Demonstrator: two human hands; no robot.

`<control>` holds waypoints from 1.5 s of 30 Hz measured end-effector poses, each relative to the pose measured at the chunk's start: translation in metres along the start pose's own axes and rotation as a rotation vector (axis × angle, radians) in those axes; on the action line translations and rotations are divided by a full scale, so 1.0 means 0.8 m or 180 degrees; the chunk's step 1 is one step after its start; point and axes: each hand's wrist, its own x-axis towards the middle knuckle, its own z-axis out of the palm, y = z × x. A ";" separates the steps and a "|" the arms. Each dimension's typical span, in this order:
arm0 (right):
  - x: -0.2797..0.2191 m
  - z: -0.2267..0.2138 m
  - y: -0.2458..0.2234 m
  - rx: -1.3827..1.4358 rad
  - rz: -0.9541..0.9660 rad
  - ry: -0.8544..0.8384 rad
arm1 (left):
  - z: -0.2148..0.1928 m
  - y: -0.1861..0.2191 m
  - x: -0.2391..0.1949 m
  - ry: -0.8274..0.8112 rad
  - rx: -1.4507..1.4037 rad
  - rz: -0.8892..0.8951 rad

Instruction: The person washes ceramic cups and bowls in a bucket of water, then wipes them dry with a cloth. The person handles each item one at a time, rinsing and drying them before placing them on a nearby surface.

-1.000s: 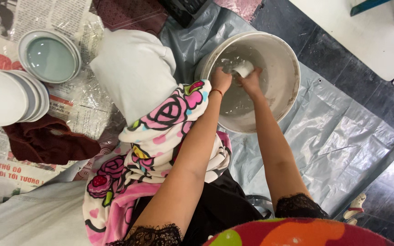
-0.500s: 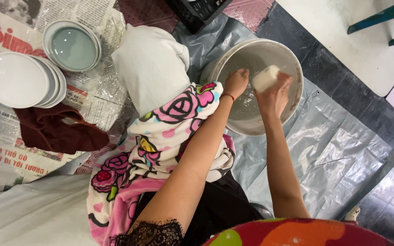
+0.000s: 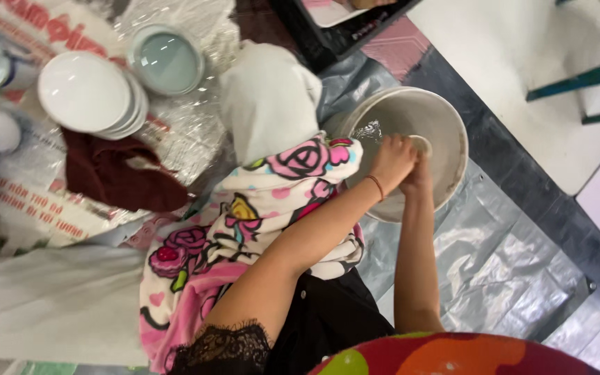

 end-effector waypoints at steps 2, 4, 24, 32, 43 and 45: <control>-0.014 0.001 -0.006 0.0343 0.0254 -0.0089 | -0.045 0.008 -0.013 0.0458 0.0303 -0.0191; -0.048 0.034 -0.018 0.0137 -0.0538 -0.0200 | -0.107 0.011 -0.023 0.0349 -0.0056 -0.0115; -0.422 0.556 0.184 -0.2200 0.0913 -0.3713 | -0.436 -0.350 -0.442 0.1282 0.0825 -0.3530; -0.362 0.557 0.288 -0.2733 0.0867 -0.3266 | -0.405 -0.397 -0.455 0.2480 -0.0937 -0.3113; -0.311 0.521 0.316 -0.3059 0.0064 -0.3822 | -0.443 -0.400 -0.468 0.2495 -0.3866 -0.0928; -0.298 0.515 0.326 -0.3074 0.0229 -0.3519 | -0.458 -0.384 -0.468 0.2246 -0.3994 -0.0667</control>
